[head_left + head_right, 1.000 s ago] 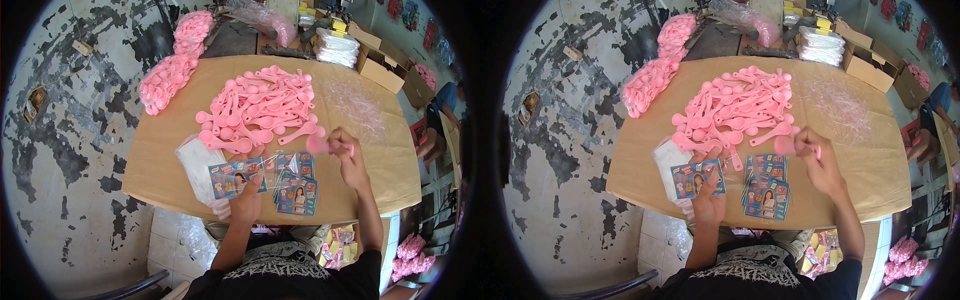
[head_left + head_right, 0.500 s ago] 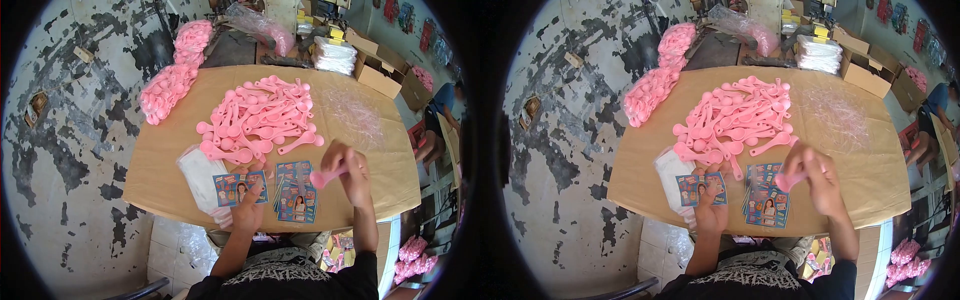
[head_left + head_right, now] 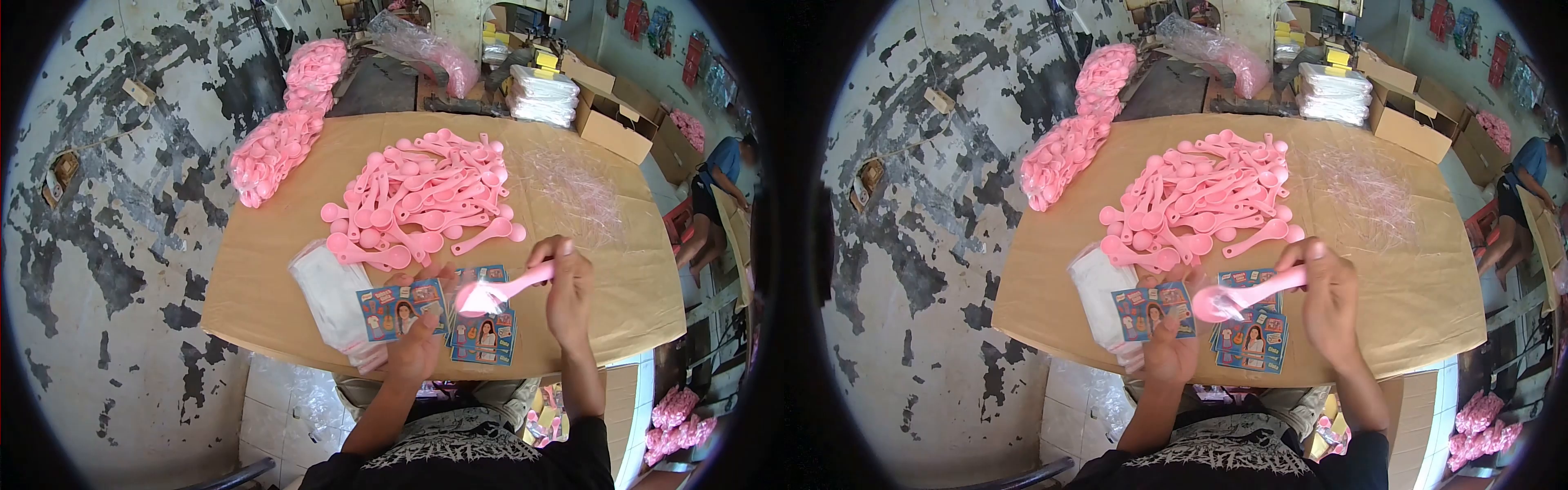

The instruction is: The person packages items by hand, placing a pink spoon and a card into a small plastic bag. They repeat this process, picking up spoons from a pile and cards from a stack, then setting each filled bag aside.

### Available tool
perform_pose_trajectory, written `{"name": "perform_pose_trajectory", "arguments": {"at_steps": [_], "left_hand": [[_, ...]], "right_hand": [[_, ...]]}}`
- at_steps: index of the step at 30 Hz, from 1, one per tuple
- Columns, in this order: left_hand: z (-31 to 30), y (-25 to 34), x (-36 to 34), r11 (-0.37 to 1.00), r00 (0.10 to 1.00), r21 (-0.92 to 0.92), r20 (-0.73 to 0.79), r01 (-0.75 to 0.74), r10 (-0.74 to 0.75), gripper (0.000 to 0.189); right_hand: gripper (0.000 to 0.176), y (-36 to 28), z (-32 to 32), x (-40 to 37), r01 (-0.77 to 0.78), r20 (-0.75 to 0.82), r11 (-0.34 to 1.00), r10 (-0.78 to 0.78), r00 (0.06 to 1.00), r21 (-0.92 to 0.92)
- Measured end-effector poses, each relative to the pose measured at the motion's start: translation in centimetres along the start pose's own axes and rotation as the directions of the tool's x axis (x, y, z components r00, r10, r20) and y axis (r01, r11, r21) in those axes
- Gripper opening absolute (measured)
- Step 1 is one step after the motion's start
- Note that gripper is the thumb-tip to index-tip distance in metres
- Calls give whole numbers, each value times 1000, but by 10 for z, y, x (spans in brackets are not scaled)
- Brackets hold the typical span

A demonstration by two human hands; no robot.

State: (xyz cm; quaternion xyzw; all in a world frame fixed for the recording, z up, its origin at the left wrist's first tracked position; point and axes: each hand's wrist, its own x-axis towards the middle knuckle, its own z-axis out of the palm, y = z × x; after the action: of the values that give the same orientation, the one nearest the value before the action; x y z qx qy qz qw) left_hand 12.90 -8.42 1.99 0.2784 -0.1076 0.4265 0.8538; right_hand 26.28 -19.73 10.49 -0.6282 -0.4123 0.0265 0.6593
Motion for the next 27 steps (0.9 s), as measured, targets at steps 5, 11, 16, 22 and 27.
{"name": "perform_pose_trajectory", "arguments": {"at_steps": [5,11,16,22,27], "left_hand": [[-9,-5,-8,951,945,-295,-277,91,-176,56],[5,6,3,999,992,-43,-125,22,-28,64],[5,-3,-1,988,991,128,-116,84,-70,63],[3,-17,-8,948,942,-164,-152,274,-298,71],[3,-2,-7,989,987,19,-73,147,-146,93]], "right_hand": [[33,-5,5,-1,41,148,977,-10,989,-207],[24,-4,-4,5,187,61,904,-178,982,-385],[17,2,3,-1,177,255,964,-123,959,-200],[14,-8,16,-4,136,476,964,-10,880,-229],[11,-47,-22,29,281,247,931,-224,943,-232]]}}
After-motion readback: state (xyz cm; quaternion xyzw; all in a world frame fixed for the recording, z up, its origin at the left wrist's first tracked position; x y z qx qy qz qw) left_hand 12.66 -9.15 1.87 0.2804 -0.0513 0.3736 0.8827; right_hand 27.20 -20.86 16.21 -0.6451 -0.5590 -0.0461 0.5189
